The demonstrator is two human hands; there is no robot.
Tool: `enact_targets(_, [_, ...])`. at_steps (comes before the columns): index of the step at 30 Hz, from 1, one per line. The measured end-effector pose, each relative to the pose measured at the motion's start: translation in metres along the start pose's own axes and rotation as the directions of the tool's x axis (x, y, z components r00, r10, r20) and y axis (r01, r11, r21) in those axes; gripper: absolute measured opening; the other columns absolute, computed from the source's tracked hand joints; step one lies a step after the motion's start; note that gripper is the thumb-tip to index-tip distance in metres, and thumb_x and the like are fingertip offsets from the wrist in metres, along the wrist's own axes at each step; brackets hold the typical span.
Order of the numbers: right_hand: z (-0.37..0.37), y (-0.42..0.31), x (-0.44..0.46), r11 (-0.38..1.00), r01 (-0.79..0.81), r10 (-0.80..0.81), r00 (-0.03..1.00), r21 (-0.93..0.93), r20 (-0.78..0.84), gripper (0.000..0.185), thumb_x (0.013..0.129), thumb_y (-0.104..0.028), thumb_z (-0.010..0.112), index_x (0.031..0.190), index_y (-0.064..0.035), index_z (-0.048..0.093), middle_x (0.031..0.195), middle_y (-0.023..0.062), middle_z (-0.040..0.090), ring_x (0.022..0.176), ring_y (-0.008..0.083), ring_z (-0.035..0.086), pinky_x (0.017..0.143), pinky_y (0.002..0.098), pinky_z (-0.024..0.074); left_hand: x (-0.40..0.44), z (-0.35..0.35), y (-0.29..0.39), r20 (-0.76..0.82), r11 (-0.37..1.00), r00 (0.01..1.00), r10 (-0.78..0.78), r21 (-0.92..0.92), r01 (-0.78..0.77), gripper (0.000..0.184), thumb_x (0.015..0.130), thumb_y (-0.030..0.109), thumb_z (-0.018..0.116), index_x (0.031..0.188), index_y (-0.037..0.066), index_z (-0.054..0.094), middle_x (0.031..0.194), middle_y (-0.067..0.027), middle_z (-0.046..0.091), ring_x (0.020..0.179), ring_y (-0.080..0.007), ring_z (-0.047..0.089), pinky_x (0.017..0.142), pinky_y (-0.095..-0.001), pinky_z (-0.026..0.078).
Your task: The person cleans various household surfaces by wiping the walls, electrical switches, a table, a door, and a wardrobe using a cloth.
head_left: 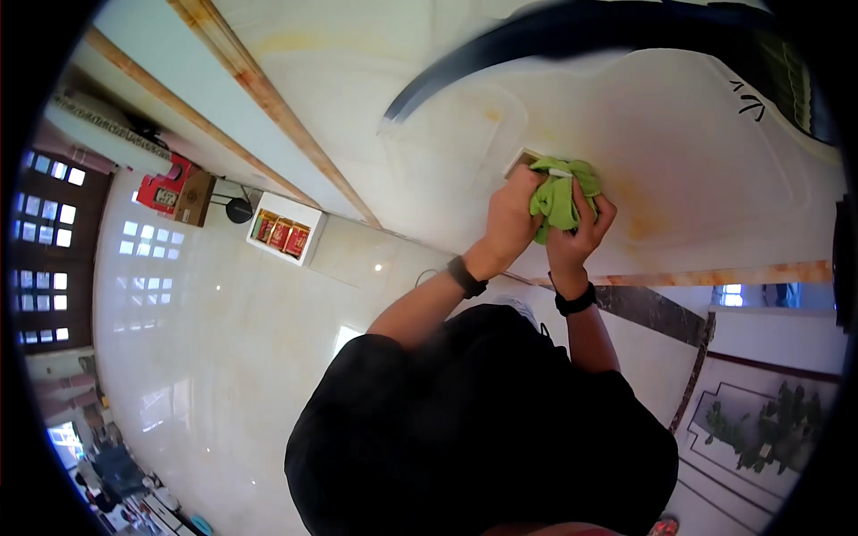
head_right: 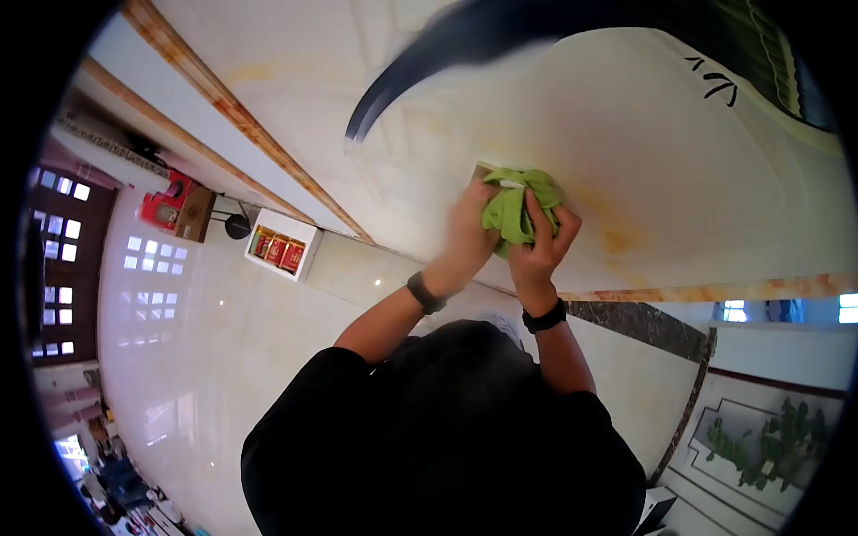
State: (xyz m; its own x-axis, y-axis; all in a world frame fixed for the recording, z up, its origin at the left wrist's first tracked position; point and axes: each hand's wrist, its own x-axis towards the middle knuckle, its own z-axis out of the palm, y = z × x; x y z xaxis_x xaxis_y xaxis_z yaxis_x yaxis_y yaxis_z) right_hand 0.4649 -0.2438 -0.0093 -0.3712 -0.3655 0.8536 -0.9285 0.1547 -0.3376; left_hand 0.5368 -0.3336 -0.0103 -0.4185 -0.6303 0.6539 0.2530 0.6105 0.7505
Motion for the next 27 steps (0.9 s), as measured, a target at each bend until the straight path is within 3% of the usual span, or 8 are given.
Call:
enact_targets(5, [0.01, -0.004, -0.018, 0.993, -0.119, 0.119, 0.991, 0.011, -0.066, 0.043, 0.073, 0.004, 0.074, 0.114, -0.0071, 0.069, 0.109, 0.0104, 0.049, 0.102, 0.0277, 0.052, 0.087, 0.0343, 0.0462, -0.012, -0.003, -0.019, 0.103, 0.999, 0.995, -0.015, 0.043, 0.011, 0.039, 0.067, -0.005, 0.066, 0.102, 0.007, 0.052, 0.093, -0.0154, 0.055, 0.082, -0.0392, 0.06, 0.065, -0.0436, 0.05])
enact_targets(11, [0.034, -0.009, -0.042, 0.984, -0.165, 0.161, 0.985, 0.064, 0.065, 0.049, 0.069, 0.009, 0.07, 0.113, -0.0099, 0.071, 0.108, 0.0098, 0.049, 0.101, 0.0277, 0.052, 0.089, 0.0341, 0.0457, -0.03, -0.026, -0.048, 0.125, 0.988, 0.982, -0.143, 0.085, 0.133, 0.04, 0.068, -0.004, 0.065, 0.104, 0.008, 0.052, 0.099, -0.0162, 0.058, 0.087, -0.0418, 0.059, 0.068, -0.0463, 0.05])
enact_targets(17, [0.051, -0.054, 0.009, 0.993, -0.032, 0.014, 0.987, 0.111, 0.161, 0.059, 0.065, 0.014, 0.062, 0.117, -0.0124, 0.07, 0.111, 0.0122, 0.054, 0.102, 0.0317, 0.053, 0.091, 0.0387, 0.0448, -0.009, -0.057, -0.046, 0.002, 0.933, 0.935, -0.355, 0.058, 0.355, 0.042, 0.069, -0.007, 0.061, 0.108, 0.006, 0.052, 0.1, -0.0196, 0.062, 0.094, -0.0432, 0.06, 0.073, -0.046, 0.05])
enact_targets(20, [0.049, -0.074, 0.054, 0.99, 0.025, -0.041, 0.993, 0.136, 0.111, 0.06, 0.063, 0.013, 0.059, 0.117, -0.0121, 0.07, 0.111, 0.0135, 0.053, 0.101, 0.0337, 0.052, 0.089, 0.0407, 0.0442, 0.031, -0.065, -0.018, -0.14, 0.97, 0.962, -0.236, -0.093, 0.225, 0.045, 0.067, -0.009, 0.061, 0.11, 0.005, 0.052, 0.102, -0.0203, 0.061, 0.093, -0.0438, 0.06, 0.074, -0.0446, 0.051])
enact_targets(24, [0.024, -0.075, 0.088, 0.999, 0.01, -0.007, 0.997, 0.038, -0.083, 0.057, 0.064, 0.011, 0.061, 0.117, -0.0094, 0.069, 0.112, 0.0156, 0.051, 0.103, 0.0337, 0.051, 0.091, 0.0408, 0.0438, 0.078, -0.052, 0.019, -0.089, 0.992, 0.988, 0.128, 0.003, -0.128, 0.051, 0.063, -0.009, 0.066, 0.111, 0.004, 0.053, 0.105, -0.0189, 0.06, 0.09, -0.0426, 0.061, 0.072, -0.0437, 0.052])
enact_targets(27, [-0.002, -0.048, 0.083, 0.999, -0.05, 0.052, 0.978, 0.015, -0.204, 0.054, 0.068, 0.01, 0.061, 0.119, -0.0067, 0.066, 0.116, 0.0163, 0.049, 0.107, 0.0328, 0.052, 0.093, 0.0398, 0.0435, 0.079, -0.027, 0.039, 0.042, 0.973, 0.973, 0.229, -0.034, -0.228, 0.047, 0.066, -0.006, 0.066, 0.109, 0.006, 0.053, 0.101, -0.0167, 0.058, 0.086, -0.0399, 0.061, 0.068, -0.0433, 0.053])
